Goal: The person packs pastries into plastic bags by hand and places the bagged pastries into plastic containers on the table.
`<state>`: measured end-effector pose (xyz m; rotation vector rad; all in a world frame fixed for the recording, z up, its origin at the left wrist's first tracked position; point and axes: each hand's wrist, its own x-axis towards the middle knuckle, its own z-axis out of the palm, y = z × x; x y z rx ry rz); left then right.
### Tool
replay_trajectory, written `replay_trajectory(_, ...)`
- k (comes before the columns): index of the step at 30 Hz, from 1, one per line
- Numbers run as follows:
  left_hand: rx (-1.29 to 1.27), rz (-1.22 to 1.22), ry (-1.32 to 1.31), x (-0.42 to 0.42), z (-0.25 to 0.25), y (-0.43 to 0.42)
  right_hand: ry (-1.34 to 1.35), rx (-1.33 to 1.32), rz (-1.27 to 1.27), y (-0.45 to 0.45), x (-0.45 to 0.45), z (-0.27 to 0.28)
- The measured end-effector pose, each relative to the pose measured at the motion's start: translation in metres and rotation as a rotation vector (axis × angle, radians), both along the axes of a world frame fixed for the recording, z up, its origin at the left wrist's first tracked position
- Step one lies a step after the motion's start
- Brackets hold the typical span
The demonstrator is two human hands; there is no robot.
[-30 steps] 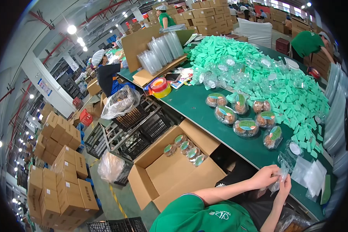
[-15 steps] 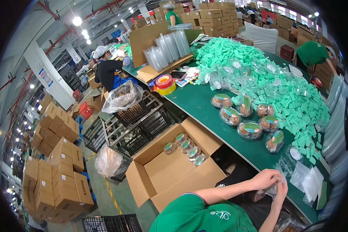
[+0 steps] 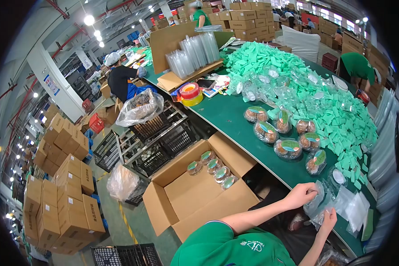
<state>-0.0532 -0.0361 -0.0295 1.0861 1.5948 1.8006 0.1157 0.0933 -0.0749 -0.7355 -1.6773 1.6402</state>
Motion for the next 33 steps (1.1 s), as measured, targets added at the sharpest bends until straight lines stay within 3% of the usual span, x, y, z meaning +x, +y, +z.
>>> replay_trajectory(5,-0.024,0.035,0.055,-0.002,0.000,-0.001,0.035,-0.043,-0.022,-0.007,0.001,0.011)
replay_trajectory(10,-0.076,0.029,0.211,0.009,0.008,-0.001,0.038,-0.039,0.124,-0.033,-0.010,0.023)
replay_trajectory(13,0.074,-0.056,0.243,0.019,-0.008,0.009,0.025,-0.037,0.125,-0.040,-0.019,0.027)
replay_trajectory(23,-0.001,-0.293,0.148,0.020,-0.002,0.004,0.090,-0.164,0.102,-0.024,-0.010,0.006)
replay_trajectory(26,-0.033,-0.351,-0.071,0.020,-0.006,0.008,0.058,-0.212,0.048,-0.024,-0.007,0.008)
replay_trajectory(33,-0.077,-0.297,-0.193,0.016,-0.008,0.009,0.075,-0.177,0.043,-0.012,0.000,0.001)
